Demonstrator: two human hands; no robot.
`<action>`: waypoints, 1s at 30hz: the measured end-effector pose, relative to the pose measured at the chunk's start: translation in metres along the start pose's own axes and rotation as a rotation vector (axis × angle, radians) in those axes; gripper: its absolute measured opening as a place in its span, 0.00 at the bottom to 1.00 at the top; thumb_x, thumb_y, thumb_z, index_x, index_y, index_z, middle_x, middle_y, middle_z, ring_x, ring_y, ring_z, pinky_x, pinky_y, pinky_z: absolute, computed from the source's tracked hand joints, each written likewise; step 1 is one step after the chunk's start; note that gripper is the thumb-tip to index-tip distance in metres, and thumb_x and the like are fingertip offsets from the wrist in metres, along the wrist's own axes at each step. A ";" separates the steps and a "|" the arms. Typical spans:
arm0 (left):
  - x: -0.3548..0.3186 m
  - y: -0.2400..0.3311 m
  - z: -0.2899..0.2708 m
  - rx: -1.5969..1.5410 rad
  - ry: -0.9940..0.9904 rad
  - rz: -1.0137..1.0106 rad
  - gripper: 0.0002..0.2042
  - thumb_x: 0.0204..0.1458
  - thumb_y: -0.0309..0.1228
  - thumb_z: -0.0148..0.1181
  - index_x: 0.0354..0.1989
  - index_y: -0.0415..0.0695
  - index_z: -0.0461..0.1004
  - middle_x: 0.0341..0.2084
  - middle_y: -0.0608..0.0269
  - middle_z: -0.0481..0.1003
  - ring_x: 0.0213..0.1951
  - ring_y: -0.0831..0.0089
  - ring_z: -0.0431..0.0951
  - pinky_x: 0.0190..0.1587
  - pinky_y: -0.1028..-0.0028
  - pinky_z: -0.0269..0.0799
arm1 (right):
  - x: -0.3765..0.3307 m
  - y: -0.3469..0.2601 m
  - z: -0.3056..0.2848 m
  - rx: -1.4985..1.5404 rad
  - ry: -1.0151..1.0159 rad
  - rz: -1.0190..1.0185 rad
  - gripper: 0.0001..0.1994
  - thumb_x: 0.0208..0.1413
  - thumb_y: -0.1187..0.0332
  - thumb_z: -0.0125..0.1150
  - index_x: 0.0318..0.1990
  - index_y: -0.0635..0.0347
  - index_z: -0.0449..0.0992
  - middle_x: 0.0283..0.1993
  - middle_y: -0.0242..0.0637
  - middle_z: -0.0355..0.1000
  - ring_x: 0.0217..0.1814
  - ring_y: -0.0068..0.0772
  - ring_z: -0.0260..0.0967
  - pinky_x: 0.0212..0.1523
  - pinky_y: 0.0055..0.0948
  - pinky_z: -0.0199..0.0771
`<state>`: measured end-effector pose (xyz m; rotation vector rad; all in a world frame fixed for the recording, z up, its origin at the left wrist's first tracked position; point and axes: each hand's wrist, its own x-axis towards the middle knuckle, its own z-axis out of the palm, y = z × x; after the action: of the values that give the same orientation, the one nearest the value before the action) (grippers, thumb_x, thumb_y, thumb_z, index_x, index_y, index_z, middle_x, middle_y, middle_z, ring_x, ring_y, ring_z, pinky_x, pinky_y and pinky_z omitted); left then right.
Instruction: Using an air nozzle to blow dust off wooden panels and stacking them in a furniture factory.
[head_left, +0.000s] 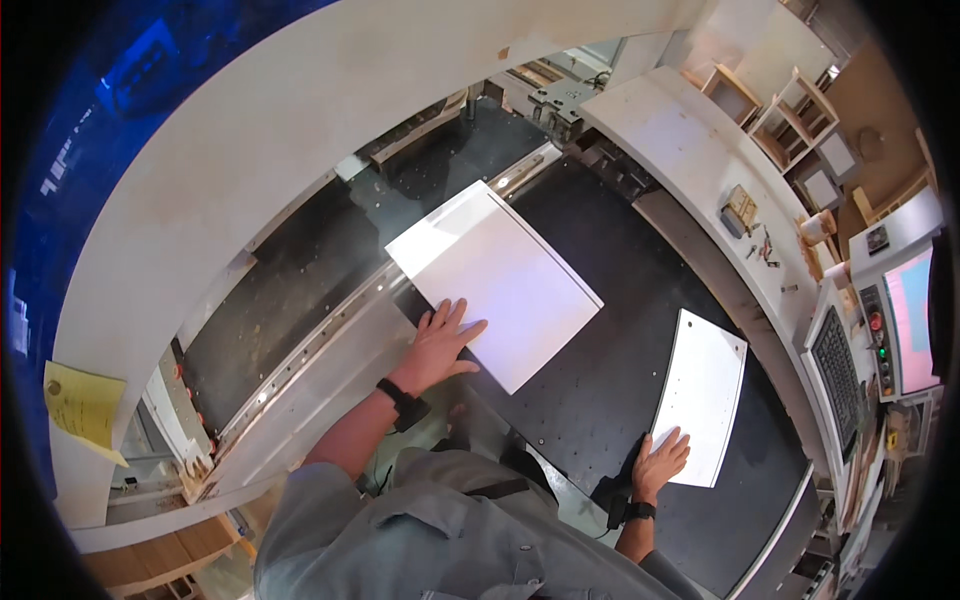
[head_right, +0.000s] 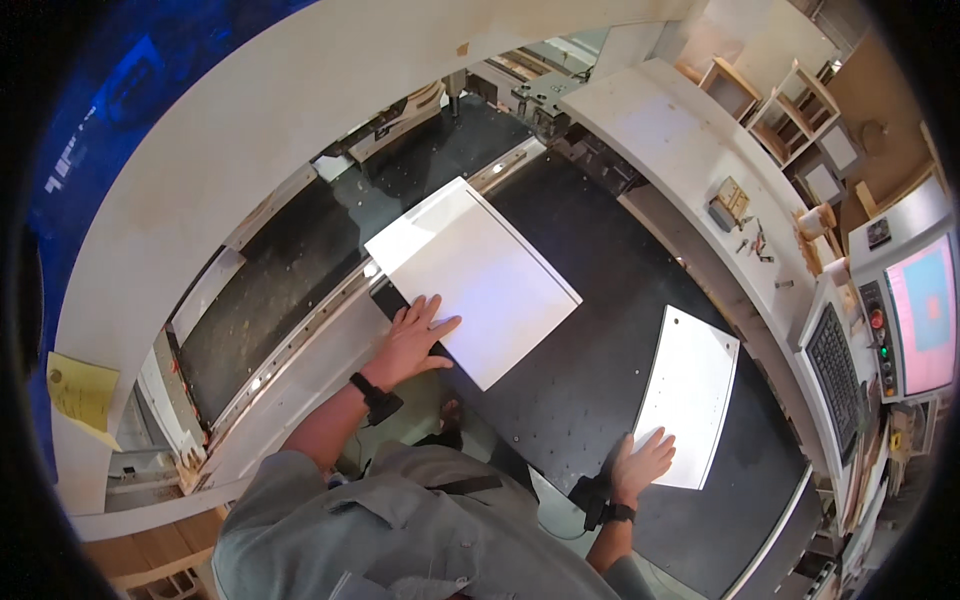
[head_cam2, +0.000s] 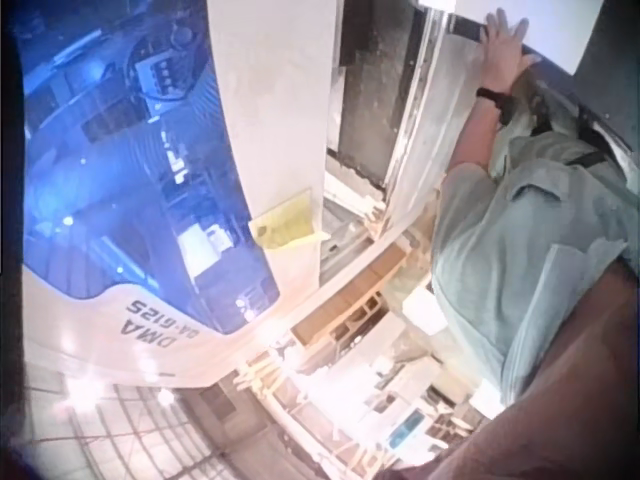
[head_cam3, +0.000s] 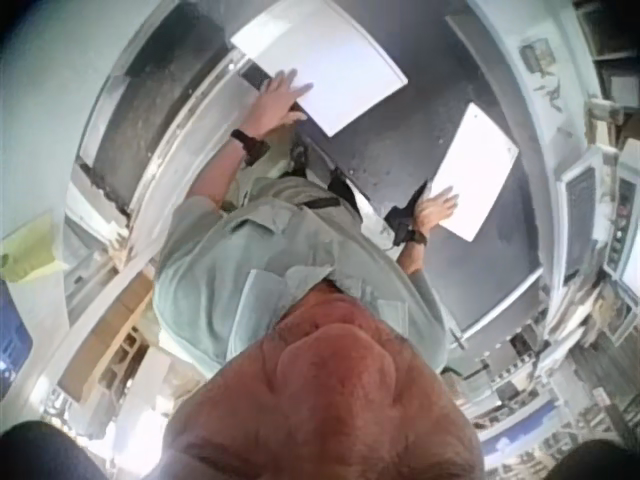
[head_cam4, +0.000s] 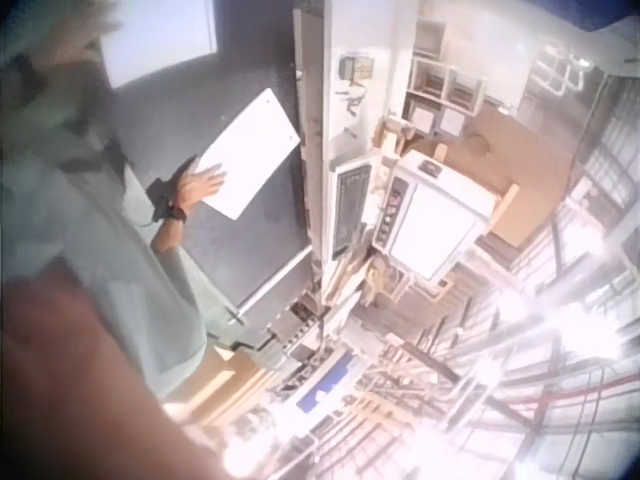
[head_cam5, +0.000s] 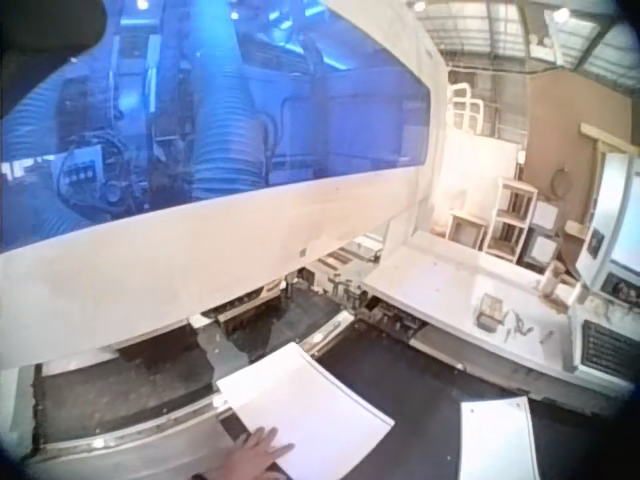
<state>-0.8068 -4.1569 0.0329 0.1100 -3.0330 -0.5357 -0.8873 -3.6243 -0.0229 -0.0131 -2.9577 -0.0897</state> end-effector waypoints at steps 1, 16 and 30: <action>0.016 -0.003 0.002 -0.001 0.011 0.013 0.43 0.45 0.54 0.76 0.73 0.64 0.68 0.75 0.43 0.57 0.74 0.37 0.55 0.71 0.42 0.54 | -0.001 -0.001 0.000 -0.001 0.014 0.009 0.41 0.65 0.48 0.62 0.76 0.64 0.56 0.78 0.65 0.51 0.78 0.72 0.49 0.74 0.65 0.53; 0.301 -0.035 0.019 -0.100 0.051 -0.044 0.39 0.42 0.51 0.79 0.67 0.59 0.76 0.73 0.40 0.59 0.75 0.37 0.52 0.74 0.39 0.51 | -0.002 -0.022 -0.009 0.002 -0.012 0.171 0.38 0.66 0.53 0.60 0.78 0.60 0.56 0.79 0.60 0.50 0.79 0.69 0.48 0.77 0.62 0.48; 0.351 -0.090 -0.003 0.040 0.054 -0.048 0.35 0.39 0.52 0.80 0.61 0.62 0.81 0.65 0.45 0.72 0.69 0.43 0.67 0.68 0.47 0.65 | -0.006 -0.010 -0.007 -0.075 -0.086 0.179 0.38 0.69 0.51 0.55 0.80 0.56 0.52 0.82 0.56 0.47 0.81 0.66 0.45 0.79 0.61 0.45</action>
<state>-1.1510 -4.2701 0.0210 0.1960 -2.9960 -0.4680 -0.8800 -3.6345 -0.0175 -0.2985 -3.0203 -0.1790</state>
